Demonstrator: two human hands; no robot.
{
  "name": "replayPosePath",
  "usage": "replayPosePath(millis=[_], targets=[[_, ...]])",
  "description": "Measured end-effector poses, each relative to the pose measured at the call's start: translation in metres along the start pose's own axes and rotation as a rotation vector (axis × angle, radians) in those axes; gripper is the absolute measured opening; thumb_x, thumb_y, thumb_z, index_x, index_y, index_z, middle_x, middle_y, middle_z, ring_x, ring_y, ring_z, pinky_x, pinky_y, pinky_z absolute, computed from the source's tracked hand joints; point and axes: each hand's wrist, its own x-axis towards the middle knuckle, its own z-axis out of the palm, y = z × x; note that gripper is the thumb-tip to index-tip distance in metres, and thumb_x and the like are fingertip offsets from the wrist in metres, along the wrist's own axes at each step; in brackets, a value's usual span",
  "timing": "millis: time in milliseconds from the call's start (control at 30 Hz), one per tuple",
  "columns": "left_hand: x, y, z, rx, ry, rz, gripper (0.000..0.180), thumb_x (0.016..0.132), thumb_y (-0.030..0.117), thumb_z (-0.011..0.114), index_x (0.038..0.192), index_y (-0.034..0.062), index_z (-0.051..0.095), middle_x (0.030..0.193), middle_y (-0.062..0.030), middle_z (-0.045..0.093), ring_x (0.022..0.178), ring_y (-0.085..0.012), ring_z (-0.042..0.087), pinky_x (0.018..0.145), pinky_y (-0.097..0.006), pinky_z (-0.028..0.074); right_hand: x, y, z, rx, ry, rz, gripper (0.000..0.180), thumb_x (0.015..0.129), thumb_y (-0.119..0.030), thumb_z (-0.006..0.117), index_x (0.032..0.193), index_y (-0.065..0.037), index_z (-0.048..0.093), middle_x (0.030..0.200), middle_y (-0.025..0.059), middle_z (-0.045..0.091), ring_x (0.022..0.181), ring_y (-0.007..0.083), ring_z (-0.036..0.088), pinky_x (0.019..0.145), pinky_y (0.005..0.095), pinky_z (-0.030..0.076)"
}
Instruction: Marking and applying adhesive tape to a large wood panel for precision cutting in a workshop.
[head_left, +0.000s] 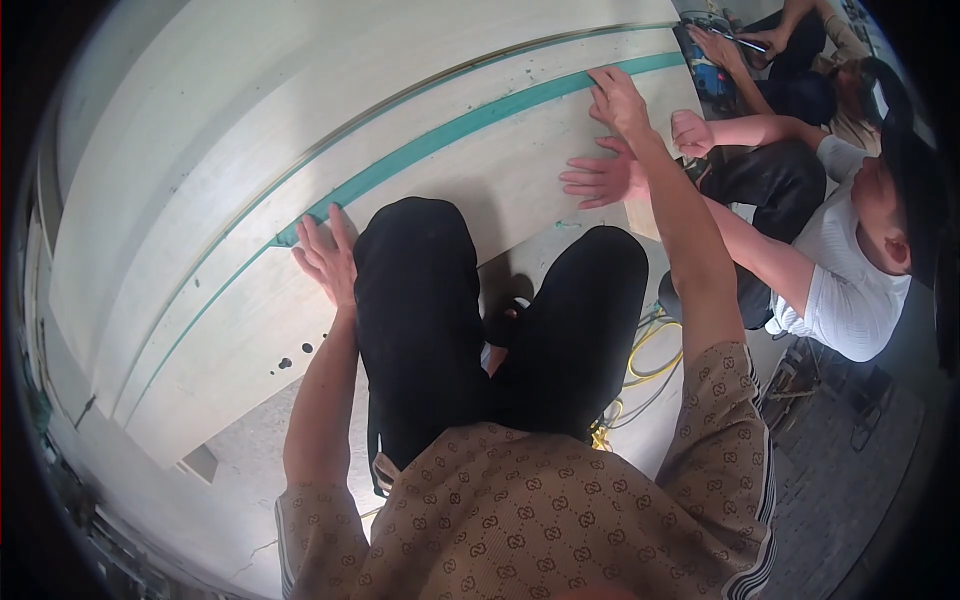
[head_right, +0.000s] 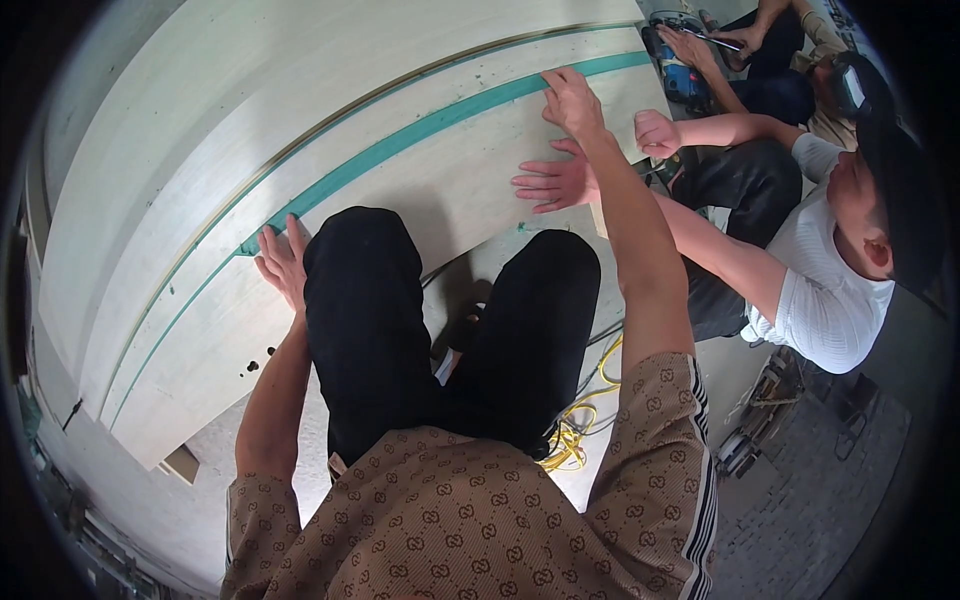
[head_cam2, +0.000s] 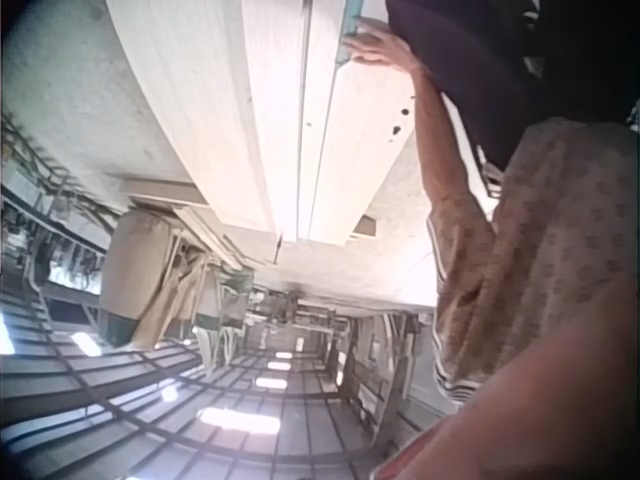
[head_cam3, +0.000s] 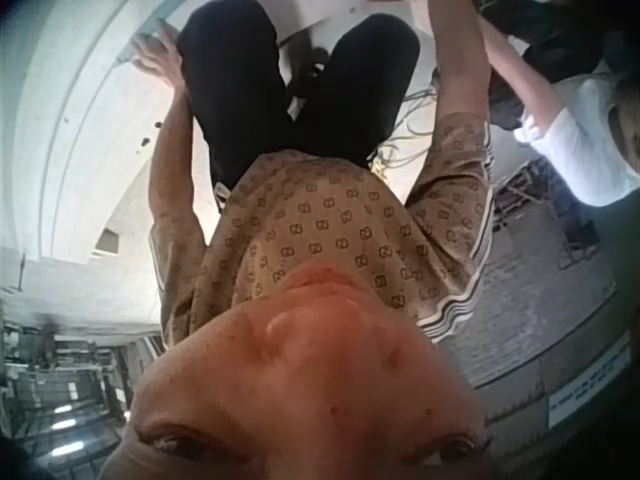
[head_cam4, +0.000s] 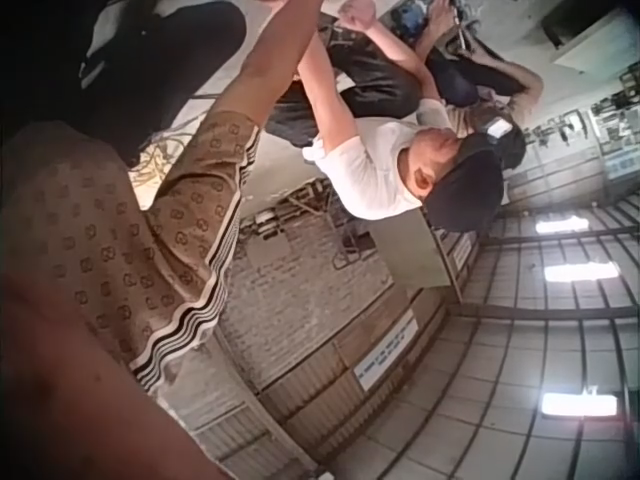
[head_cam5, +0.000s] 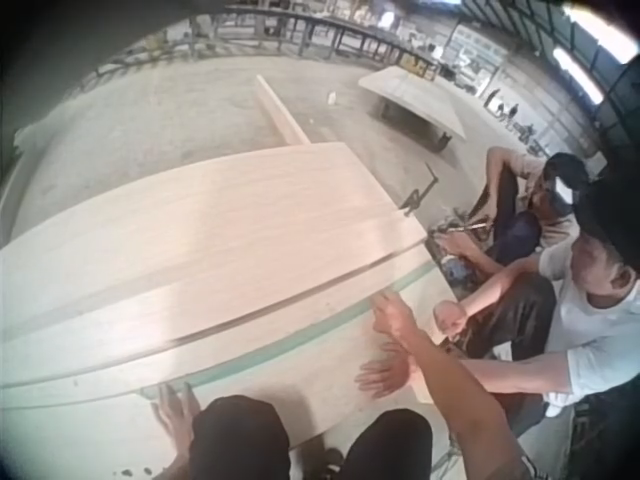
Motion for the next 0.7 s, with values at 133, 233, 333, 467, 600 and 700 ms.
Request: replayPosePath(millis=[133, 233, 333, 467, 600, 700], targets=[[-0.002, -0.008, 0.008, 0.094, 0.032, 0.008, 0.068, 0.092, 0.039, 0.054, 0.153, 0.0252, 0.028, 0.155, -0.0184, 0.018, 0.147, -0.0354, 0.017, 0.116, -0.060, 0.016, -0.005, -0.021, 0.001, -0.006, 0.005, -0.031, 0.036, 0.083, -0.013, 0.065, 0.119, -0.014, 0.064, 0.118, 0.0110, 0.060, 0.108, 0.0324, 0.058, 0.087, 0.0432, 0.053], [-0.002, -0.003, 0.009, 0.089, 0.038, 0.013, 0.065, 0.094, 0.037, 0.052, 0.153, 0.0260, 0.028, 0.155, -0.0177, 0.019, 0.146, -0.0350, 0.019, 0.116, -0.060, 0.017, -0.012, -0.037, 0.002, -0.065, -0.034, -0.037, 0.042, 0.082, -0.015, 0.067, 0.124, -0.017, 0.062, 0.123, 0.0122, 0.058, 0.111, 0.0328, 0.057, 0.090, 0.0442, 0.051], [-0.003, -0.004, 0.009, 0.066, 0.034, 0.006, 0.065, 0.094, 0.036, 0.051, 0.154, 0.0263, 0.028, 0.155, -0.0172, 0.019, 0.147, -0.0348, 0.018, 0.116, -0.060, 0.017, -0.014, -0.064, 0.000, -0.122, -0.117, -0.055, 0.048, 0.082, -0.013, 0.065, 0.129, -0.018, 0.060, 0.128, 0.0178, 0.056, 0.113, 0.0363, 0.056, 0.092, 0.0430, 0.050], [0.001, -0.002, 0.002, 0.065, 0.026, -0.001, 0.067, 0.093, 0.039, 0.052, 0.154, 0.0259, 0.027, 0.155, -0.0167, 0.018, 0.147, -0.0347, 0.016, 0.117, -0.059, 0.015, -0.010, -0.112, 0.001, -0.159, -0.282, -0.246, 0.050, 0.080, -0.017, 0.067, 0.130, -0.023, 0.059, 0.128, 0.0155, 0.055, 0.117, 0.0328, 0.054, 0.093, 0.0452, 0.048], [0.001, 0.000, 0.001, 0.029, 0.024, -0.001, 0.070, 0.092, 0.043, 0.054, 0.154, 0.0256, 0.027, 0.156, -0.0164, 0.017, 0.147, -0.0347, 0.016, 0.117, -0.059, 0.013, -0.025, -0.187, 0.010, -0.130, -0.418, -0.405, 0.036, 0.080, -0.020, 0.067, 0.116, -0.019, 0.062, 0.124, 0.0091, 0.058, 0.117, 0.0274, 0.053, 0.090, 0.0441, 0.047], [0.000, -0.001, 0.001, 0.039, 0.003, -0.007, 0.073, 0.090, 0.047, 0.055, 0.154, 0.0247, 0.027, 0.156, -0.0169, 0.016, 0.148, -0.0354, 0.014, 0.118, -0.059, 0.012, -0.042, -0.222, 0.013, -0.044, -0.452, -0.390, 0.027, 0.076, -0.017, 0.069, 0.103, -0.015, 0.063, 0.114, 0.0068, 0.058, 0.113, 0.0269, 0.054, 0.088, 0.0439, 0.046]])
